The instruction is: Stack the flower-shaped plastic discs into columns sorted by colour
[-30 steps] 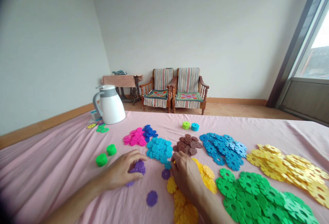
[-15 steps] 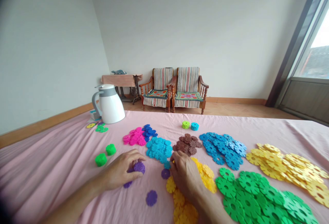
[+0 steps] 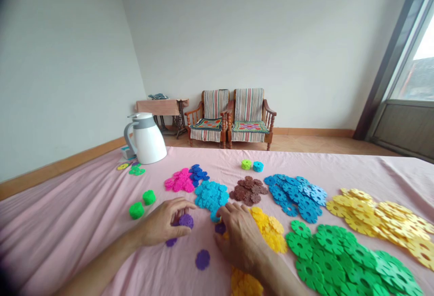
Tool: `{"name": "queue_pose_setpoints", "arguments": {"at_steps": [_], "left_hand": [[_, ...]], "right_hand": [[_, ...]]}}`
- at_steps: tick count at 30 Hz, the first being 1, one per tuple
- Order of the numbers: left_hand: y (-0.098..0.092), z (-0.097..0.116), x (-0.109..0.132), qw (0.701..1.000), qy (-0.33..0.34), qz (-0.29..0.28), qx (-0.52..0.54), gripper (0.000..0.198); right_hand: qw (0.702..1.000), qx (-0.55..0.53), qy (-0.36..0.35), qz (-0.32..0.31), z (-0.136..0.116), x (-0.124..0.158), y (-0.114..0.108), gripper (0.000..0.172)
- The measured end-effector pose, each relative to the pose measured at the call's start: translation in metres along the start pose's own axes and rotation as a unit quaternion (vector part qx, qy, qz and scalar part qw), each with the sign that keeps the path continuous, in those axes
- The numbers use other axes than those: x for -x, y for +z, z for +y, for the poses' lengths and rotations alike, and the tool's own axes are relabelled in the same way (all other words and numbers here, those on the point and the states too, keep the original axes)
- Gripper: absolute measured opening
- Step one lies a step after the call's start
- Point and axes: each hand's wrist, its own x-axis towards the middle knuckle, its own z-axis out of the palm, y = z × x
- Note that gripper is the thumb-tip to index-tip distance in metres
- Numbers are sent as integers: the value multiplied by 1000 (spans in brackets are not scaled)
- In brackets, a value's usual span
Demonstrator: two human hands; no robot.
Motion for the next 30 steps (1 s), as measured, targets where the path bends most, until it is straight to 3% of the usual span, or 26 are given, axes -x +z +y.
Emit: {"name": "queue_pose_setpoints", "arguments": {"at_steps": [7, 30], "left_hand": [[2, -10, 0, 1000, 2, -13, 16, 51], [-1, -17, 1, 996, -7, -12, 84, 26]], "right_hand": [[997, 54, 50, 4, 1, 4, 3, 9], [993, 25, 86, 78, 2, -5, 28, 8]]}}
